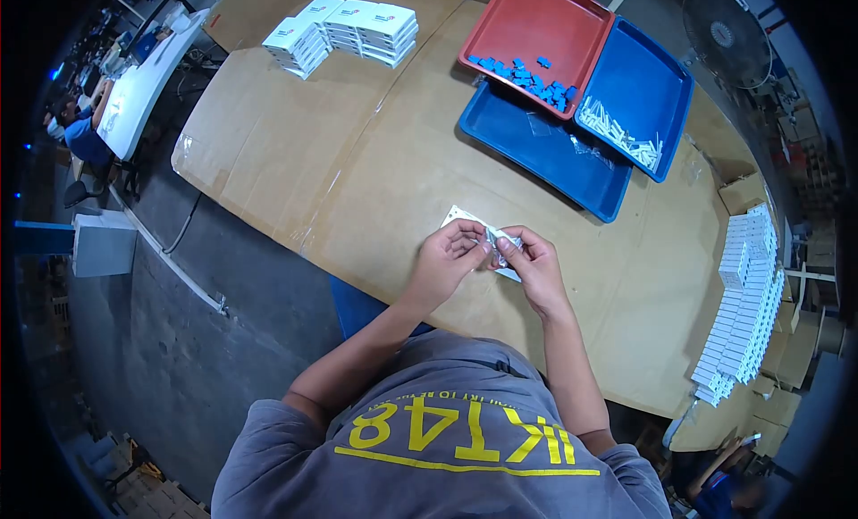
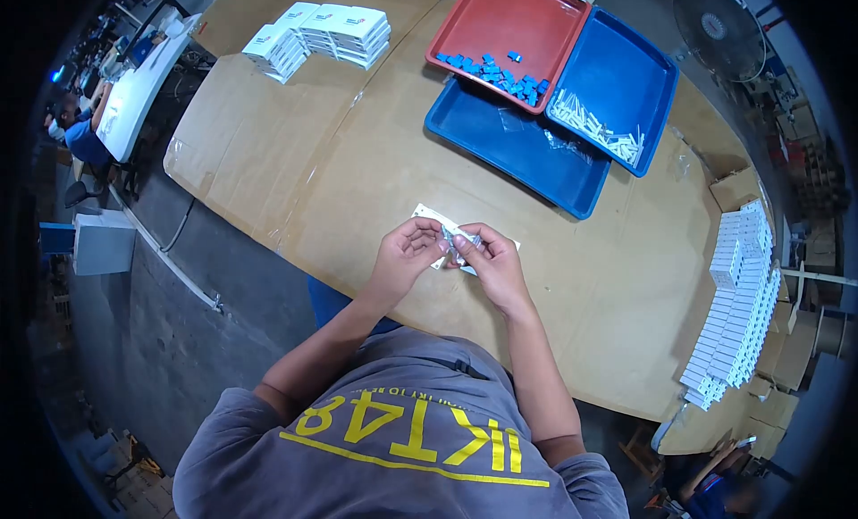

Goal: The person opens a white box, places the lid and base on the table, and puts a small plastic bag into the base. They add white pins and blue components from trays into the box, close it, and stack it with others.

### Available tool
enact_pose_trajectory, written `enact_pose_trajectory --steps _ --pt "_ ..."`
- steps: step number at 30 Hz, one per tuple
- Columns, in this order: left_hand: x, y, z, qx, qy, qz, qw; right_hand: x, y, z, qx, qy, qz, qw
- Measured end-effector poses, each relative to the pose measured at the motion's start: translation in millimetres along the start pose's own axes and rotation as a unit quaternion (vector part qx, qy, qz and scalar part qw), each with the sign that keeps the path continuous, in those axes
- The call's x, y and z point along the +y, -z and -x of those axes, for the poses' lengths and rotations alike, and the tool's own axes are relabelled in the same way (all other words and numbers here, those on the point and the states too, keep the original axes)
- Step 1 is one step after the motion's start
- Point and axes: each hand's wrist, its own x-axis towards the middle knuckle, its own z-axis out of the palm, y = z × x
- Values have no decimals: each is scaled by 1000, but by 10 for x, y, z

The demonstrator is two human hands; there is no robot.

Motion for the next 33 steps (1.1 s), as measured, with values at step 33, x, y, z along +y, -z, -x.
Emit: enact_pose_trajectory --steps 33 --pt "-27 123 137 47 19 7 999 60 -155 -73 18 25 17 999"
